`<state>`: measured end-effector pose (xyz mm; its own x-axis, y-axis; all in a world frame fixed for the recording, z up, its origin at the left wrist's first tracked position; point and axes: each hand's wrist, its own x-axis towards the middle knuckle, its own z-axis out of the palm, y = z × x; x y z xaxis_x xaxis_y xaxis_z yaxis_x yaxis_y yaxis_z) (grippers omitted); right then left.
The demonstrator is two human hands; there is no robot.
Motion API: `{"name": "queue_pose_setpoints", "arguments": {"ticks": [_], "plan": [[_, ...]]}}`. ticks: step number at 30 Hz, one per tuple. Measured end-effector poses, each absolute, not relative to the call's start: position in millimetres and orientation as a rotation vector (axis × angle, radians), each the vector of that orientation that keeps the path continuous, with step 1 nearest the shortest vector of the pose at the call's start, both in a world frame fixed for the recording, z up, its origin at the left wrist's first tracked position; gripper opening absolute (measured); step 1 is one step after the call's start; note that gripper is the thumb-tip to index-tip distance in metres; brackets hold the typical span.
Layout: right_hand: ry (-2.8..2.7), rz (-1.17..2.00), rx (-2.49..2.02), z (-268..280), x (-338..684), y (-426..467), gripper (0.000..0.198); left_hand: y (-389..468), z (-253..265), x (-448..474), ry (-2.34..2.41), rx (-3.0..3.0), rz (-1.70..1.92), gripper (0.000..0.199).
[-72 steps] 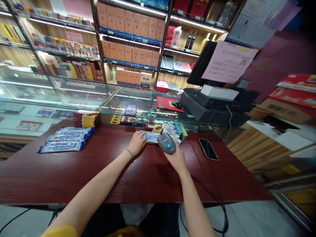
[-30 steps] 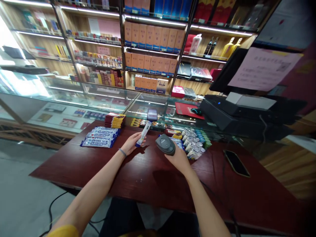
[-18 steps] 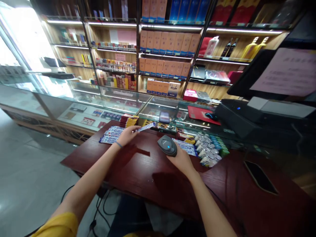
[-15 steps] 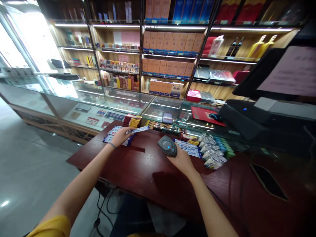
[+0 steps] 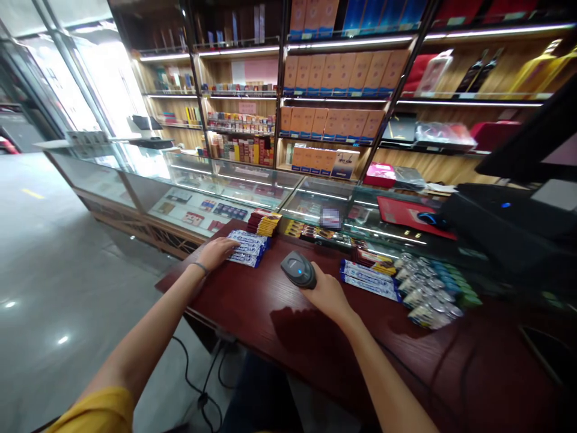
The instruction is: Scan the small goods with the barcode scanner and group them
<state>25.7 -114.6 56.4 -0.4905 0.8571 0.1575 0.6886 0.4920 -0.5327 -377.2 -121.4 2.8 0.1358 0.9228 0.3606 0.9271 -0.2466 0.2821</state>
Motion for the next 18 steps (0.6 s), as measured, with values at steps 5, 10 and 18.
{"name": "queue_pose_setpoints", "arguments": {"ticks": [5,10,18], "plan": [[-2.358,0.572,-1.287,53.5,14.6,-113.8,0.036,-119.3,-8.1,-380.6,-1.942,-2.359,-0.73,0.034],[-2.36,0.586,-1.333,57.4,20.2,-112.3,0.04,-119.5,-10.5,-375.1,-1.903,-2.337,-0.726,0.035],[-2.274,0.567,-1.348,55.9,49.3,-109.8,0.047,-109.3,-2.3,-323.3,-1.776,-2.272,-0.674,0.046]]}}
